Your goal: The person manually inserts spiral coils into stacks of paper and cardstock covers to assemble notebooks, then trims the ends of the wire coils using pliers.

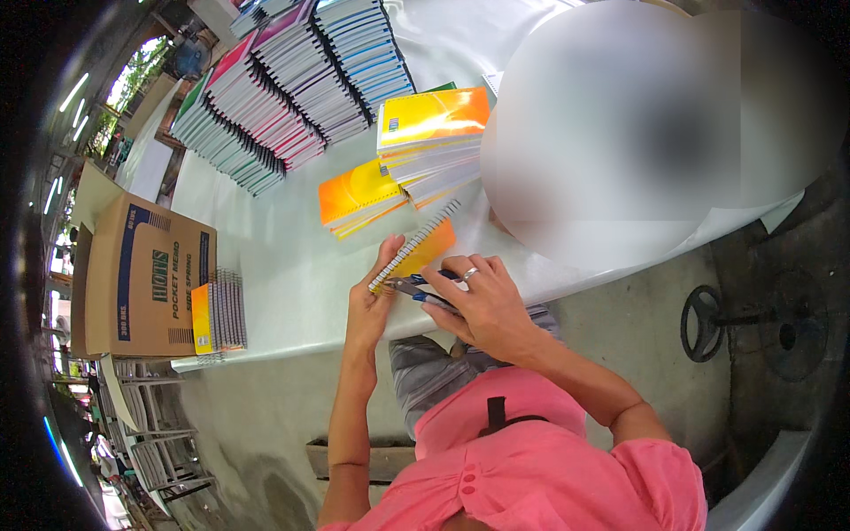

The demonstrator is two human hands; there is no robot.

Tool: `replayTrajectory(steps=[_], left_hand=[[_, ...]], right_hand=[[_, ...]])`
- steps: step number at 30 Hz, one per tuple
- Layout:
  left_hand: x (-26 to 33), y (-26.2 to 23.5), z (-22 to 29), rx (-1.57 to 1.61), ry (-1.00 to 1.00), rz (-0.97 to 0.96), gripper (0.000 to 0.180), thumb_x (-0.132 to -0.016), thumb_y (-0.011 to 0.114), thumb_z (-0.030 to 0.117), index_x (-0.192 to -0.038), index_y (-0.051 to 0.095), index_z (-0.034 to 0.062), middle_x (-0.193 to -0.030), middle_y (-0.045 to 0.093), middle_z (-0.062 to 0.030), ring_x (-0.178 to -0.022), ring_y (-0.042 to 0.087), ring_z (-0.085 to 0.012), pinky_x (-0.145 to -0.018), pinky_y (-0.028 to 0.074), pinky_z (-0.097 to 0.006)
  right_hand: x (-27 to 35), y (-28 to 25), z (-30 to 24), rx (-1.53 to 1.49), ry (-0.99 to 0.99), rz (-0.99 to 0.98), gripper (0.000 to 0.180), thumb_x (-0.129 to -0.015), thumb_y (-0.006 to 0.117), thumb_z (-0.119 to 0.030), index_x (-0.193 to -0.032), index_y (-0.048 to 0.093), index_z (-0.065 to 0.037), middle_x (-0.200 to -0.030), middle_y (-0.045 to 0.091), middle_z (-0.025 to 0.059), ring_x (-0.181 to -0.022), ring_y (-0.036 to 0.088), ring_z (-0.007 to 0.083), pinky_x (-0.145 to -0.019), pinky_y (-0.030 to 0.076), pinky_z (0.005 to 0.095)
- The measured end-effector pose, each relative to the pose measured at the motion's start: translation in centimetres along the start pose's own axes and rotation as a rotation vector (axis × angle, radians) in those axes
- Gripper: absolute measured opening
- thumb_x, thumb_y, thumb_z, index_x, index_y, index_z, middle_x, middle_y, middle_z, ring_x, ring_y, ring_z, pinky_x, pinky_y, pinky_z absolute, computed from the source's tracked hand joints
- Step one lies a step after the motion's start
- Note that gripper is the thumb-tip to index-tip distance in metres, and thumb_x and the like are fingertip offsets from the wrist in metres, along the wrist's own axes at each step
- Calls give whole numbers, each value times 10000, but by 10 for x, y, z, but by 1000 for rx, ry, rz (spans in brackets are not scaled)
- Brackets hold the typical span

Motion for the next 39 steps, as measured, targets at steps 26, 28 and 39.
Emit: replayTrajectory(steps=[26,28,39], left_hand=[[50,-101,81,-1292,88,472,775,-733,521,-141,-1442,464,168,-1472,471,-60,-1356,441,-315,-1102,317,-522],[65,-162,99,-1339,128,584,692,-801,503,-146,-1421,493,161,-1455,500,-31,-1366,442,-271,-1098,322,-502],[127,-337,86,-1164,-71,535,548,-896,571,-11,-1408,506,172,-1427,530,-34,-1378,413,-301,-1151,279,-420]], right_hand=[[-17,-29,54,-404,358,-198,268,-933,604,-88,-1195,623,-29,-1093,653,107,-1017,614,194,-890,474,310],[-11,-49,112,-175,369,-18,256,-965,567,-104,-1201,607,-13,-1095,633,124,-1001,603,204,-863,472,315],[32,-81,256,686,341,114,331,-989,541,-253,-1226,596,-28,-1160,608,175,-1023,596,348,-871,470,397]])
Point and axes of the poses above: each hand's wrist, its own x-axis away from the middle knuckle, its own y-axis out of the palm, z = x × y, the point moved 6 cm from there along -x, towards the middle knuckle
